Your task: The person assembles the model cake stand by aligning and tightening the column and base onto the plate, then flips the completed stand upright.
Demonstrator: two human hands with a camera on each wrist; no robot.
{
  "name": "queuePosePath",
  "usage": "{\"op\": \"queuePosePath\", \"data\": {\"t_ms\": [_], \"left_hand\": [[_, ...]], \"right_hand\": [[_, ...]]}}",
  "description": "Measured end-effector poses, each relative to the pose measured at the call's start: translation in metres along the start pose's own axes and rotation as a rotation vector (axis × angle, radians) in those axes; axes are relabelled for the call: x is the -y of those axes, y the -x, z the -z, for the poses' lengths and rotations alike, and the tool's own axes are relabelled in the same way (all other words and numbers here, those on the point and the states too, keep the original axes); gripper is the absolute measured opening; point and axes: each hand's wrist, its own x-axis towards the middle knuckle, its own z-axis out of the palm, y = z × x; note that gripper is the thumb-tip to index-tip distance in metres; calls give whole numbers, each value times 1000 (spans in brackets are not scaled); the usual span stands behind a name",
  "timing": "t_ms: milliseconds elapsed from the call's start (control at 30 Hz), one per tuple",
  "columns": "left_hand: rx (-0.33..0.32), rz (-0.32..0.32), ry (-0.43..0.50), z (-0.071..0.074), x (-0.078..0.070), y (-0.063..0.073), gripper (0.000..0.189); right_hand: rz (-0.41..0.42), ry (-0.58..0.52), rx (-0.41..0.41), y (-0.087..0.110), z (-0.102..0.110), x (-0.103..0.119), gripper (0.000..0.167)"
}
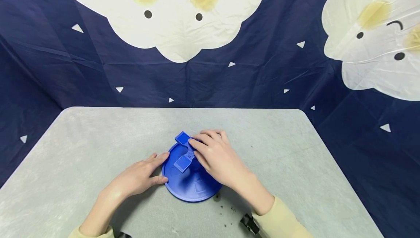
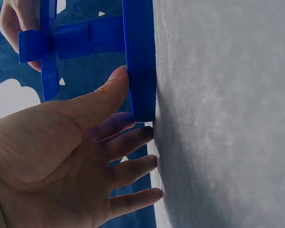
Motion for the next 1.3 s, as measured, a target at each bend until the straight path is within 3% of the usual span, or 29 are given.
{"op": "queuePosePath", "data": {"t_ms": [300,667,1300], "left_hand": [[-8,-6,-2,0,1,0,75],[-10,-7,3,1,0,1,75],[-13,-12,-9,2,-1,1,75]], "right_hand": [[-62,-20,40,5,3,-6,35],[-86,-18,-38,13,6,-7,32],[-170,-98,-95,31,11,7,31]]}}
